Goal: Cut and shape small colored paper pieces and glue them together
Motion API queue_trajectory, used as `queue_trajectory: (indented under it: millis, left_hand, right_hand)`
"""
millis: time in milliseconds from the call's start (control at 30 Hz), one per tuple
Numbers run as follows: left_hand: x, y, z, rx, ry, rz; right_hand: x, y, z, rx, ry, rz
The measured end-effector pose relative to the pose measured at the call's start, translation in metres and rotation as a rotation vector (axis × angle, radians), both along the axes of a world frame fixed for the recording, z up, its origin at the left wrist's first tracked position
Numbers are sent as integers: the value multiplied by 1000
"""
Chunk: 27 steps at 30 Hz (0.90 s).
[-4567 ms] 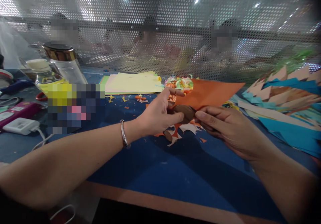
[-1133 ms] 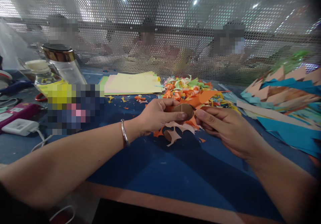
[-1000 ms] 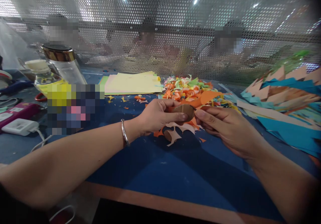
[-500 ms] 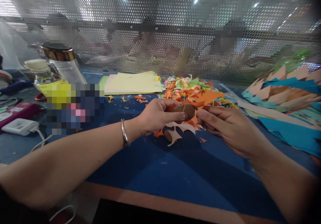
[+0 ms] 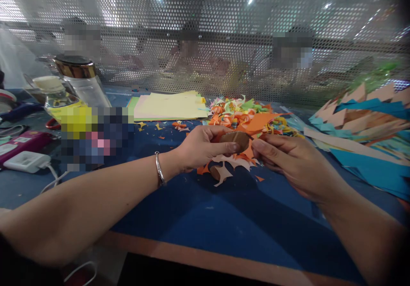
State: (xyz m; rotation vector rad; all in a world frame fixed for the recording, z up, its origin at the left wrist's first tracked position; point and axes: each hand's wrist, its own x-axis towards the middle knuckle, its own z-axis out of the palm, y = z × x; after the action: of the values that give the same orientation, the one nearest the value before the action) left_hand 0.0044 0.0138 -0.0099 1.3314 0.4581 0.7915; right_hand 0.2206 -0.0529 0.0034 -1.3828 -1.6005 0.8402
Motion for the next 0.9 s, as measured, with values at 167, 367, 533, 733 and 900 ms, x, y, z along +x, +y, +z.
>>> queue_trajectory:
  millis: [167,367,533,733,900]
  left_hand:
    - [0,0,1,4,0,-22]
    - [-1,-1,2,2,-1,-39]
    - [0,0,2,34,-10,-48]
    - [-1,2,5,55,21,-70]
    - [-3,2,7,63,51,-76]
  right_hand:
    - [-3,-1,3,-19,0,6]
    - [-2,-1,3,-9,-11,13]
    - [-1,0,6,8,-81,48]
    - [-1,-1,10,79,-164,71]
    - [0,-1,9,85,-198,71]
